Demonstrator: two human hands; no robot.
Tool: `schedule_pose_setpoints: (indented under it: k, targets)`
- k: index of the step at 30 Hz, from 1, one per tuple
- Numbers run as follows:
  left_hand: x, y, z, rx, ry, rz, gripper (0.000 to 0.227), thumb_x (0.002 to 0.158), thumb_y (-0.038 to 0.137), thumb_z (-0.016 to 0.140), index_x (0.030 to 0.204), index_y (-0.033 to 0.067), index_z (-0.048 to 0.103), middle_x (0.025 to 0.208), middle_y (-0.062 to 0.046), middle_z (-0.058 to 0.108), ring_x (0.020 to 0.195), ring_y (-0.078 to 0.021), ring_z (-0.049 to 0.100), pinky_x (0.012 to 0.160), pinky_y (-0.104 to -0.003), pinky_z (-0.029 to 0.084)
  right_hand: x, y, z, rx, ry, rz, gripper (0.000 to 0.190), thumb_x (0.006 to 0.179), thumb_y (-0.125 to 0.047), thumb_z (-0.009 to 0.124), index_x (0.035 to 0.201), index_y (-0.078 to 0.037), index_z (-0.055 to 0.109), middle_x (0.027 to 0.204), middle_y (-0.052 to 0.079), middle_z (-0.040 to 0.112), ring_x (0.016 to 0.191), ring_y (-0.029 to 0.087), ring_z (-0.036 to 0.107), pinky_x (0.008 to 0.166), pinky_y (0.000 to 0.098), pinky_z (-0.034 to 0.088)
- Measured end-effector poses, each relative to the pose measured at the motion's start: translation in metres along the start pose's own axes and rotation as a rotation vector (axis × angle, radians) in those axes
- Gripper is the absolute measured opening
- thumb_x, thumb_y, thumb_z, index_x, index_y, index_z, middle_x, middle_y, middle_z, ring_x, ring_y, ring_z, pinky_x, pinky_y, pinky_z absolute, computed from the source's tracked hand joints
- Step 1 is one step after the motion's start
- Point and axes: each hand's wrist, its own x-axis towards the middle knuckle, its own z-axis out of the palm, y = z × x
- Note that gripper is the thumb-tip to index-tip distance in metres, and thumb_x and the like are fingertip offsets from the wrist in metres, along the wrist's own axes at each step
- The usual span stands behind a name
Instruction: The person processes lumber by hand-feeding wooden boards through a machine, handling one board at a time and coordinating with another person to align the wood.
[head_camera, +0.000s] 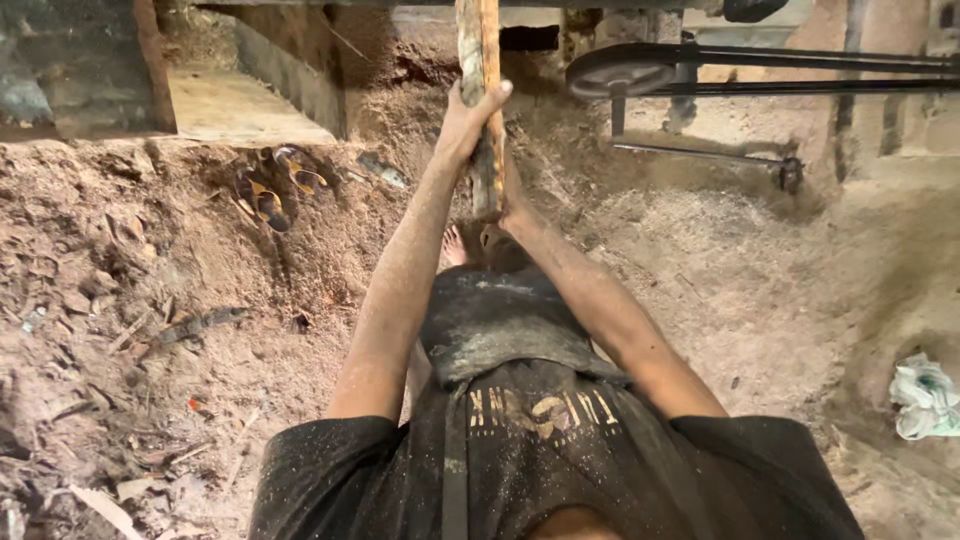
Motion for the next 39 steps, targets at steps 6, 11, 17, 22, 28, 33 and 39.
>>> schedule_pose_setpoints:
  k: [6, 11, 17, 22, 28, 33, 39]
  targets:
    - [-0.034, -0.051, 0.006, -0.016, 0.032, 0.136, 0.128, 0.071, 0.075, 0.073, 0.160, 0.0014, 0.019, 0.146, -0.026, 0.052, 0.134, -0.0361, 0.055, 0.112, -0.049, 0.046, -0.048, 0.022, -0.002, 0.015, 0.023, -0.008, 0.070, 0.104, -0.058, 0.045, 0.155, -0.010, 0.038, 0.140, 0.008, 0.057, 0.122, 0.018, 0.062, 0.100, 0.0334, 0.057]
    - [-0.061, -0.082, 0.009, -0.014, 0.045, 0.174, 0.128, 0.075, 0.076, 0.073, 0.163, 0.0026, 0.015, 0.152, -0.027, 0.047, 0.139, -0.0378, 0.051, 0.115, -0.049, 0.043, -0.085, 0.040, -0.012, -0.008, -0.006, -0.013, 0.068, 0.105, -0.056, 0.044, 0.154, -0.009, 0.039, 0.139, 0.008, 0.057, 0.121, 0.018, 0.063, 0.098, 0.0334, 0.057]
    - [-0.108, -0.102, 0.009, 0.004, 0.042, 0.141, 0.129, 0.074, 0.079, 0.070, 0.164, 0.0069, 0.012, 0.156, -0.029, 0.040, 0.139, -0.0399, 0.049, 0.112, -0.053, 0.043, -0.127, 0.064, -0.023, 0.007, -0.017, -0.026, 0.066, 0.106, -0.053, 0.043, 0.154, -0.008, 0.040, 0.138, 0.009, 0.058, 0.118, 0.018, 0.064, 0.096, 0.0333, 0.058]
    - [-0.152, -0.111, 0.012, 0.028, 0.038, 0.082, 0.128, 0.069, 0.081, 0.066, 0.164, 0.0155, 0.010, 0.154, -0.029, 0.040, 0.134, -0.0434, 0.052, 0.104, -0.062, 0.048, -0.165, 0.082, -0.027, 0.012, -0.016, -0.042, 0.065, 0.106, -0.052, 0.043, 0.154, -0.007, 0.041, 0.136, 0.010, 0.059, 0.117, 0.018, 0.064, 0.094, 0.0333, 0.058]
    - [-0.196, -0.121, 0.014, 0.011, 0.036, 0.108, 0.126, 0.070, 0.080, 0.067, 0.164, 0.0172, 0.012, 0.151, -0.030, 0.044, 0.130, -0.0436, 0.057, 0.101, -0.062, 0.052, -0.204, 0.097, -0.029, -0.008, -0.023, -0.024, 0.063, 0.107, -0.049, 0.042, 0.153, -0.006, 0.043, 0.135, 0.011, 0.060, 0.115, 0.018, 0.065, 0.092, 0.0332, 0.058]
    - [-0.229, -0.116, 0.016, 0.066, 0.054, 0.030, 0.124, 0.070, 0.078, 0.064, 0.164, 0.0180, 0.009, 0.149, -0.028, 0.046, 0.126, -0.0414, 0.059, 0.096, -0.062, 0.051, -0.237, 0.095, -0.020, -0.025, -0.022, -0.040, 0.062, 0.108, -0.047, 0.041, 0.153, -0.005, 0.043, 0.134, 0.012, 0.061, 0.113, 0.019, 0.066, 0.090, 0.0332, 0.059]
    - [-0.245, -0.137, 0.019, -0.022, 0.027, 0.127, 0.120, 0.077, 0.075, 0.070, 0.164, 0.0131, 0.015, 0.150, -0.025, 0.049, 0.130, -0.0371, 0.059, 0.104, -0.054, 0.052, -0.264, 0.111, -0.021, -0.015, -0.013, -0.030, 0.060, 0.109, -0.045, 0.040, 0.153, -0.004, 0.045, 0.132, 0.013, 0.062, 0.111, 0.019, 0.067, 0.088, 0.0331, 0.059]
